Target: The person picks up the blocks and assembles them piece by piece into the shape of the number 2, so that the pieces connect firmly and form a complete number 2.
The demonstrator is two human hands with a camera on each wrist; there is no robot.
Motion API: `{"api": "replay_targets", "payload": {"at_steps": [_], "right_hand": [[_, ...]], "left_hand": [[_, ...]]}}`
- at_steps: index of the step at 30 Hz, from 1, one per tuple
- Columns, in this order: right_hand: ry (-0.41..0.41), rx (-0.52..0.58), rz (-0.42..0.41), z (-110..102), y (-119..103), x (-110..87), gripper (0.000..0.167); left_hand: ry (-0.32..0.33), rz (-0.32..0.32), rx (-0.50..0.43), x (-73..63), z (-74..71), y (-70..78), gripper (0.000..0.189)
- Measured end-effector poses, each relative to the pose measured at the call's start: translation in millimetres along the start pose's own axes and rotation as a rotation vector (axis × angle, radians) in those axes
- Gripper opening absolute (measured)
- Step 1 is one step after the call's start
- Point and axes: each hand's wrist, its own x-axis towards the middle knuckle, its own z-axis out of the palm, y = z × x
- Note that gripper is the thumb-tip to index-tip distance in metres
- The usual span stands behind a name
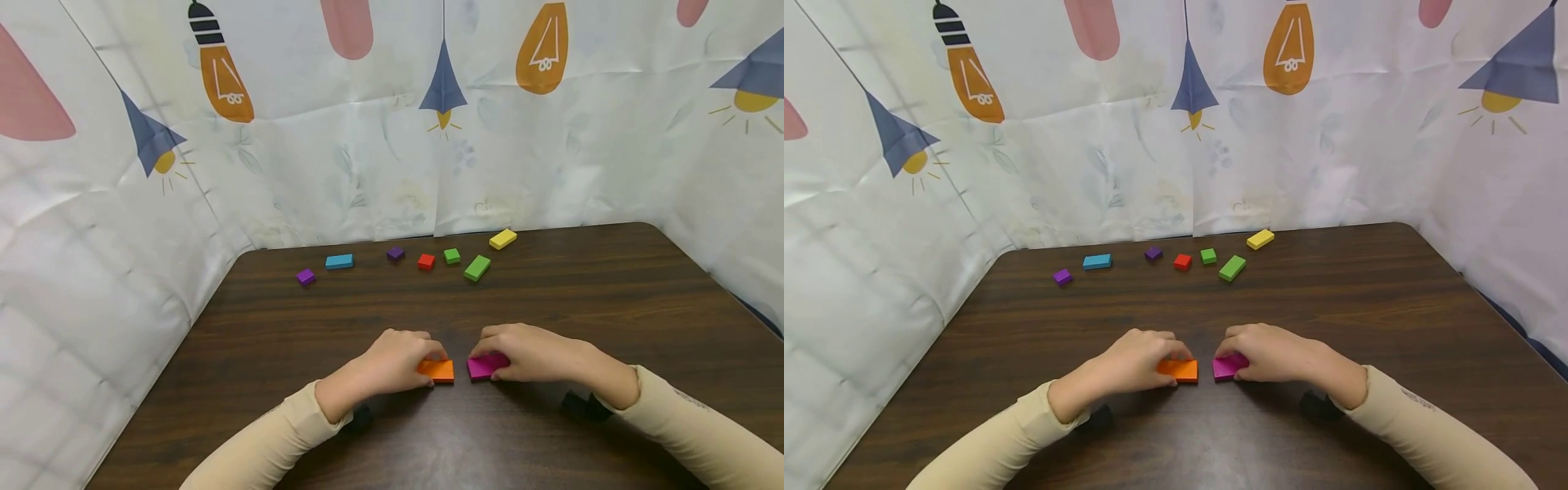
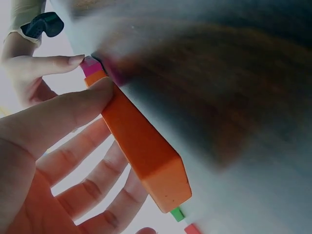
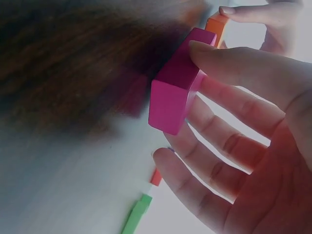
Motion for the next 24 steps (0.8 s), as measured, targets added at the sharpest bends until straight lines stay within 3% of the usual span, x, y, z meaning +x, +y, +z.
{"api": "replay_targets", "payload": {"at_steps": [24], "right_hand": [[-0.025,0.013,0.0,3.6,-1.8,11.6,0.032]], "left_hand": [[-0.037,-0.003,0.02,4.8,0.2,3.7,0.033]]}}
